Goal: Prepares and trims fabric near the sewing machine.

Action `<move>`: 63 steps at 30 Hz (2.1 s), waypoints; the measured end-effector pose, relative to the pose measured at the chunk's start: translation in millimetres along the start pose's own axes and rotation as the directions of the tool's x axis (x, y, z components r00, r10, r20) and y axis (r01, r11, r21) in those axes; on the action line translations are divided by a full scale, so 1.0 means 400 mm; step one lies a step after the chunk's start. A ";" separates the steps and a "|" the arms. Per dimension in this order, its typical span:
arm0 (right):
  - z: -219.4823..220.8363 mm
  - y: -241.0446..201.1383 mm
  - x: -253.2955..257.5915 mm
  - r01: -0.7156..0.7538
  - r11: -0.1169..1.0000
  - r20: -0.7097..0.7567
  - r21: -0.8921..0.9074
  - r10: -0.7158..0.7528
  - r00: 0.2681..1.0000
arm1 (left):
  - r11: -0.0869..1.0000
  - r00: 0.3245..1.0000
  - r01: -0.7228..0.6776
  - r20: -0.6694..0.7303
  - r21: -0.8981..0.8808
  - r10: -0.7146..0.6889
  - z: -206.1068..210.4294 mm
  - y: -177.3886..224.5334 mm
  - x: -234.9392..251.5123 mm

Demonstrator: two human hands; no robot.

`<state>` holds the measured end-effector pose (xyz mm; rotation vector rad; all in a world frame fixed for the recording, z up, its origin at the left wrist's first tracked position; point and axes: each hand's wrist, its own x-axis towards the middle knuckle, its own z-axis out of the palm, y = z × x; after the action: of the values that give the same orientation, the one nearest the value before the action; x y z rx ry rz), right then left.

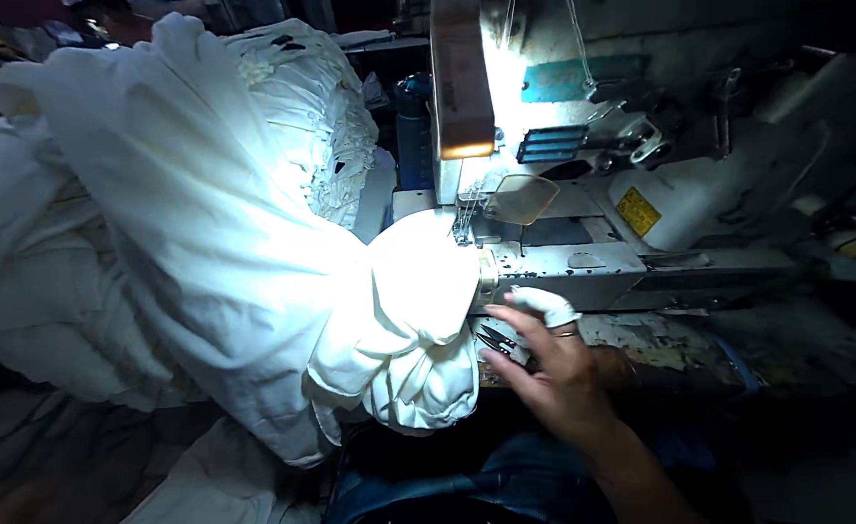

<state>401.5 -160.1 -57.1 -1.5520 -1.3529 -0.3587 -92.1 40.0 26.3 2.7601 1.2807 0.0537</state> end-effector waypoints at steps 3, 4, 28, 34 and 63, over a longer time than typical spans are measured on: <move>0.067 0.008 -0.005 0.101 0.986 0.052 -0.134 -0.095 0.994 | 0.939 0.872 -0.334 -0.352 0.081 0.341 -0.010 0.251 0.147; 0.083 0.007 -0.002 0.085 0.993 0.005 -0.080 -0.084 0.996 | 0.887 0.762 -0.458 -0.489 0.059 0.425 0.014 0.353 0.217; 0.160 -0.023 0.117 0.179 0.978 -0.318 0.106 -0.137 0.938 | 0.639 0.497 -0.714 -0.849 -0.285 0.178 -0.053 0.595 0.551; 0.146 -0.001 0.209 0.096 0.995 -0.287 0.025 -0.085 0.954 | 0.521 0.316 -0.841 -0.916 -0.150 0.246 -0.040 0.650 0.534; 0.098 0.013 -0.043 -0.261 0.789 0.177 0.556 0.194 0.965 | 0.564 0.659 -0.749 0.309 0.347 0.686 -0.186 0.756 0.628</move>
<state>385.6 -137.3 -90.4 -1.2033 -1.1877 0.2828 294.4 43.0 129.6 3.3997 0.0084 -0.4282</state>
